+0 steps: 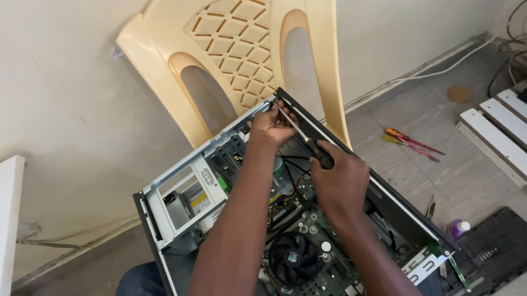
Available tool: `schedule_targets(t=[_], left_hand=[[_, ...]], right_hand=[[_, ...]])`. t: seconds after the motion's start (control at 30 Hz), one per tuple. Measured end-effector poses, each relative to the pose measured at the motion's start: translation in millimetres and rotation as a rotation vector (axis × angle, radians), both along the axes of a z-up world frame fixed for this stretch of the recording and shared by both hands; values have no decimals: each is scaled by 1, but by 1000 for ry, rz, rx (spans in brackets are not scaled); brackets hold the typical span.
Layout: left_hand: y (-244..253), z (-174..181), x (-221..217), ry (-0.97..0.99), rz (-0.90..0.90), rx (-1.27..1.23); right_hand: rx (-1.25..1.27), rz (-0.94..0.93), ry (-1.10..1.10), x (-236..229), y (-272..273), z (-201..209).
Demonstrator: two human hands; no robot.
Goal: Repairing a desktop computer by unscrewing and manipulating internal components.
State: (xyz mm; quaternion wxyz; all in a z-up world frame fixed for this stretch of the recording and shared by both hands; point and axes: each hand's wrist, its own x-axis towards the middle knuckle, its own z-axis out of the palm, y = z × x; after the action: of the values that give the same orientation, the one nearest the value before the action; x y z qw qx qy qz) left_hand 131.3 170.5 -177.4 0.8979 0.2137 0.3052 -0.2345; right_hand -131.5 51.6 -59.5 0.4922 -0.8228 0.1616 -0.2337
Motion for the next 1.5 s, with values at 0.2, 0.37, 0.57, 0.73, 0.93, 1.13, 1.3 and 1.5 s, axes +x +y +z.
schedule_targets(t=[0.2,0.37,0.57,0.73,0.93,1.13,1.3,1.5], left_hand=[[-4,-12,8,-6,23,-12],[-2,-10,8,-25,32,13],[-10,52,-49,-44,-14,156],[30,132,-101,-924,-688,1758],[54,129,-30,-1366,-856,2037],[58,107,-20,-1075,-718,1978],[53,105,-28,-1024,-659,1984],[52,107,-39,-1071,-619,2047]], right_hand=[[44,18,-9,-5,0,7],[58,21,6,-4,0,5],[67,11,-1,-1,-2,0],[171,56,51,-4,4,4],[412,87,91,-6,1,-7],[1198,103,380,8,-1,28],[541,108,237,-12,11,46],[33,-21,-23,-13,23,39]])
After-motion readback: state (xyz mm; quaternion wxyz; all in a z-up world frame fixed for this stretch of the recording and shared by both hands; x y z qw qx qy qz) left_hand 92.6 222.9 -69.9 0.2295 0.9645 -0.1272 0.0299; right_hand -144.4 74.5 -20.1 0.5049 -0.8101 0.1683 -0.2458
